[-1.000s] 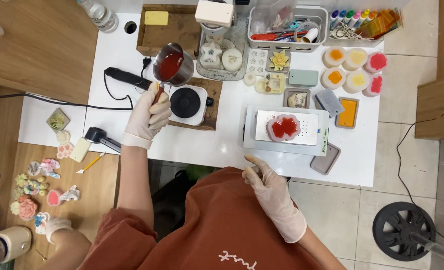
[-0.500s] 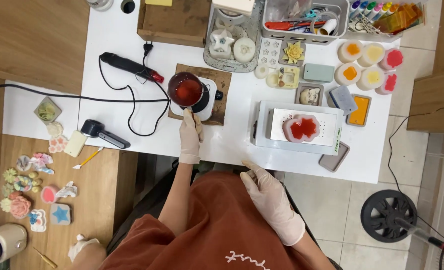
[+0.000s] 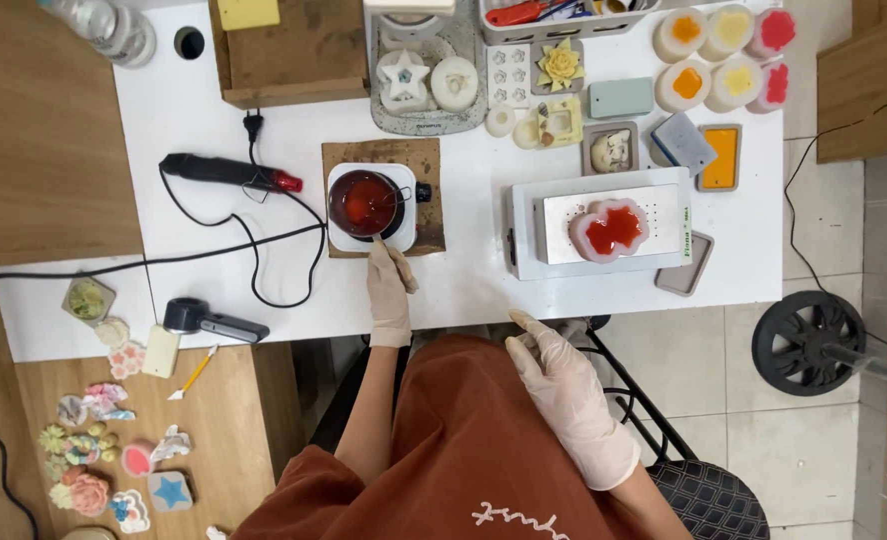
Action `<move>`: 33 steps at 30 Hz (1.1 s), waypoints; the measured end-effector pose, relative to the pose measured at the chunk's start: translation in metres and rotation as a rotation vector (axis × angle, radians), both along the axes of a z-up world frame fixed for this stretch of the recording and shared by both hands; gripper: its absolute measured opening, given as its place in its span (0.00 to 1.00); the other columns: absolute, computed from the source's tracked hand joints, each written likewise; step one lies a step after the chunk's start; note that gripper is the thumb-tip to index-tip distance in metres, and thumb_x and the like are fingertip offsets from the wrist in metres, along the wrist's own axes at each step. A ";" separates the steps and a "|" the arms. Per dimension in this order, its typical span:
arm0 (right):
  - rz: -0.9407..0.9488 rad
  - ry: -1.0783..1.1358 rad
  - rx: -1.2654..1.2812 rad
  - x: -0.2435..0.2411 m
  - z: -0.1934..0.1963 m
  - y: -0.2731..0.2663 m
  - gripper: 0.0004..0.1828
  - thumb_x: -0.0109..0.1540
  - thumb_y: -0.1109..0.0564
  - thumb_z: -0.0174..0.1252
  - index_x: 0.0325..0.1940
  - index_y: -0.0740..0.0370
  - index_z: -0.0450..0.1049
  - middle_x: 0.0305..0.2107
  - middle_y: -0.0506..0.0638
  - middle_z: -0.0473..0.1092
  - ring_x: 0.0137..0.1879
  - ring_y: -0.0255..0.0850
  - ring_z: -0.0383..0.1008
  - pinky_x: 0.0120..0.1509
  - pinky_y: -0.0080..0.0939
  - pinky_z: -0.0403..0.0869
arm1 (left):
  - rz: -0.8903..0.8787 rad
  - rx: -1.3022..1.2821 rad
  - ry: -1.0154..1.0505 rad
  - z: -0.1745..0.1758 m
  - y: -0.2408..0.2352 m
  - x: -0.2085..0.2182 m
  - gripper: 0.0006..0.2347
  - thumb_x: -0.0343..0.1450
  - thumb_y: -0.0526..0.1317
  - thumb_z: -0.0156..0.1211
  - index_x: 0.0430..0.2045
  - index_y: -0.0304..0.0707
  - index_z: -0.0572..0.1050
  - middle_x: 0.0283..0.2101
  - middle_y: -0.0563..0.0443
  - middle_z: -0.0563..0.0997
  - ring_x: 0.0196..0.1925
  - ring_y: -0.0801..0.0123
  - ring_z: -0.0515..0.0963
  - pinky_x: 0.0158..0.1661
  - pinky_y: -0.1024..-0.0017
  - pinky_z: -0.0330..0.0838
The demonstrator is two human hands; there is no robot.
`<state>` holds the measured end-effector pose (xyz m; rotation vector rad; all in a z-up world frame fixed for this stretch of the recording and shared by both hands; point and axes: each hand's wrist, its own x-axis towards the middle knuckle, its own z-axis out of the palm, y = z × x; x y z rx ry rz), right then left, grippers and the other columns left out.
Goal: The person ladles melted red wax from a heating pot and pours it into a flower-shaped candle mold on the table, then uses a heat gun and a small tool to smooth and fill the mold. They wipe the work surface with a tissue and handle finished candles and molds around the table.
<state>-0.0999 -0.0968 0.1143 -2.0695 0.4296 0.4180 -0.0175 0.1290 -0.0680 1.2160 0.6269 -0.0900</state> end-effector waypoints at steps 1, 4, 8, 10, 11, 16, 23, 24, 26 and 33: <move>0.047 -0.097 -0.009 -0.001 -0.003 -0.004 0.22 0.62 0.55 0.63 0.60 0.55 0.75 0.28 0.50 0.75 0.31 0.38 0.74 0.39 0.38 0.74 | -0.008 0.066 0.004 0.001 0.000 0.000 0.22 0.78 0.60 0.41 0.30 0.39 0.67 0.20 0.56 0.67 0.20 0.75 0.66 0.22 0.76 0.62; 0.113 -0.212 -0.035 -0.004 -0.005 -0.022 0.22 0.61 0.56 0.64 0.60 0.55 0.75 0.28 0.51 0.74 0.33 0.40 0.75 0.40 0.39 0.74 | -0.020 0.230 0.052 0.005 -0.005 -0.001 0.24 0.77 0.60 0.39 0.40 0.36 0.69 0.25 0.54 0.71 0.25 0.73 0.71 0.28 0.75 0.67; 0.133 -0.298 -0.017 -0.007 -0.001 -0.059 0.22 0.61 0.57 0.64 0.60 0.55 0.75 0.28 0.52 0.73 0.33 0.43 0.75 0.40 0.40 0.74 | 0.134 0.624 0.124 0.021 -0.008 -0.002 0.26 0.80 0.58 0.38 0.51 0.26 0.63 0.42 0.42 0.72 0.43 0.63 0.71 0.49 0.67 0.69; 0.130 -0.319 -0.032 -0.011 0.005 -0.084 0.21 0.61 0.57 0.64 0.59 0.56 0.75 0.28 0.52 0.74 0.34 0.42 0.75 0.40 0.40 0.74 | 0.246 0.802 0.052 0.018 0.006 -0.005 0.24 0.80 0.54 0.43 0.52 0.24 0.63 0.46 0.39 0.71 0.47 0.59 0.71 0.51 0.67 0.68; 0.133 -0.330 -0.050 -0.013 0.007 -0.099 0.21 0.61 0.58 0.65 0.59 0.57 0.75 0.28 0.52 0.74 0.34 0.42 0.75 0.40 0.40 0.74 | 0.363 0.973 -0.010 0.017 0.012 -0.008 0.22 0.81 0.50 0.47 0.53 0.23 0.62 0.50 0.37 0.70 0.52 0.55 0.71 0.54 0.66 0.68; -0.080 -0.236 0.038 -0.035 -0.005 -0.185 0.22 0.62 0.57 0.63 0.61 0.55 0.75 0.28 0.47 0.72 0.32 0.34 0.71 0.38 0.35 0.73 | 0.423 1.376 -0.264 0.136 -0.073 -0.011 0.17 0.85 0.42 0.54 0.58 0.26 0.59 0.59 0.36 0.66 0.63 0.53 0.69 0.64 0.59 0.66; -0.309 -0.047 0.120 -0.043 -0.016 -0.320 0.23 0.64 0.53 0.59 0.65 0.54 0.75 0.30 0.46 0.74 0.36 0.31 0.71 0.43 0.33 0.74 | 0.207 1.376 -0.790 0.203 -0.247 -0.019 0.16 0.77 0.27 0.55 0.57 0.32 0.59 0.55 0.43 0.61 0.63 0.57 0.64 0.67 0.63 0.64; -0.311 -0.047 0.123 -0.038 -0.010 -0.337 0.23 0.64 0.53 0.59 0.65 0.54 0.75 0.30 0.46 0.74 0.36 0.31 0.71 0.43 0.33 0.74 | 0.205 1.378 -0.792 0.207 -0.266 -0.021 0.16 0.77 0.27 0.55 0.57 0.32 0.59 0.55 0.43 0.61 0.63 0.57 0.64 0.67 0.63 0.64; -0.326 -0.010 0.039 -0.023 0.000 -0.362 0.22 0.65 0.51 0.58 0.64 0.53 0.74 0.33 0.44 0.76 0.39 0.29 0.75 0.45 0.32 0.75 | 0.135 1.333 -1.001 0.216 -0.295 -0.020 0.19 0.70 0.22 0.60 0.52 0.33 0.61 0.52 0.44 0.62 0.61 0.60 0.66 0.63 0.64 0.64; -0.547 -0.240 -0.056 -0.011 -0.008 -0.400 0.22 0.67 0.51 0.58 0.65 0.55 0.72 0.36 0.48 0.77 0.41 0.34 0.75 0.48 0.36 0.73 | -0.178 0.570 -1.046 0.200 -0.394 -0.044 0.27 0.58 0.16 0.44 0.51 0.38 0.63 0.53 0.46 0.68 0.56 0.62 0.72 0.63 0.62 0.69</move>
